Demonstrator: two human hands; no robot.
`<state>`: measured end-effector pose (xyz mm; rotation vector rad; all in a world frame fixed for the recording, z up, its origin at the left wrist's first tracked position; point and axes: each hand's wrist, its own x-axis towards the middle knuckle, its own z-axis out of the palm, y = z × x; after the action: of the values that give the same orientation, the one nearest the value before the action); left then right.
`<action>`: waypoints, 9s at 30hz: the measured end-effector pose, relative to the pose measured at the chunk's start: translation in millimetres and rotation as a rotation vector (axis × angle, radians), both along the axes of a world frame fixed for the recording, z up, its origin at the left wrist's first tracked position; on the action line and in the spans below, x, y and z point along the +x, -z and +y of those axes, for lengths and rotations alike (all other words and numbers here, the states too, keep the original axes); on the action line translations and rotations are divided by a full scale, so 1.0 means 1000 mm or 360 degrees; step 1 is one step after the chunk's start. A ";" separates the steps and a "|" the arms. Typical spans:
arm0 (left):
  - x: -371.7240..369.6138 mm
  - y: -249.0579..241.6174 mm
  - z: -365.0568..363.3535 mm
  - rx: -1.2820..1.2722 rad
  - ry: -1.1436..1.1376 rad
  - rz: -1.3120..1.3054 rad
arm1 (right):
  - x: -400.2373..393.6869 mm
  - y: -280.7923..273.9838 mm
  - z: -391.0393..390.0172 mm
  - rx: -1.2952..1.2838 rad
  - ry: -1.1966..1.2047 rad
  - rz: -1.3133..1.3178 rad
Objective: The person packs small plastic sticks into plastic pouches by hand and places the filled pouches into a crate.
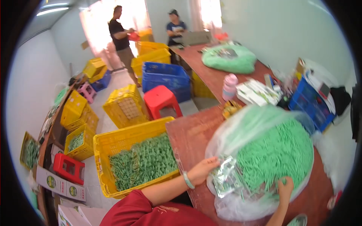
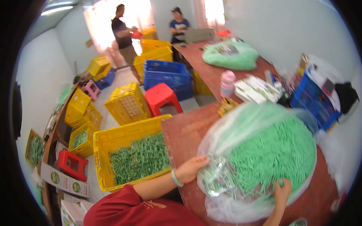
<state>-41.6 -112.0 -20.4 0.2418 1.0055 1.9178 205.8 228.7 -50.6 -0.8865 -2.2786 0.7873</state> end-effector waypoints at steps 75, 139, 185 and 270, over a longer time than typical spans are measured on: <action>-0.124 0.032 -0.349 -0.2666 0.0507 0.2170 | -0.028 -0.042 -0.039 -0.0433 -0.0466 -0.0257; 0.032 -0.005 0.021 -0.1050 0.0119 0.2577 | 0.008 -0.014 0.003 -0.0001 -0.0090 -0.0523; 0.033 -0.004 0.027 -0.0016 0.0493 -0.0067 | -0.002 -0.024 -0.043 -0.0832 0.0134 -0.0028; 0.061 -0.020 0.093 0.0177 0.0626 0.0616 | -0.052 -0.138 -0.139 0.0044 -0.0941 -0.0076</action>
<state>18.9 -18.7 -0.2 0.8376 1.0092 1.5952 154.3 89.8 87.5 -0.2040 -2.6179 0.9778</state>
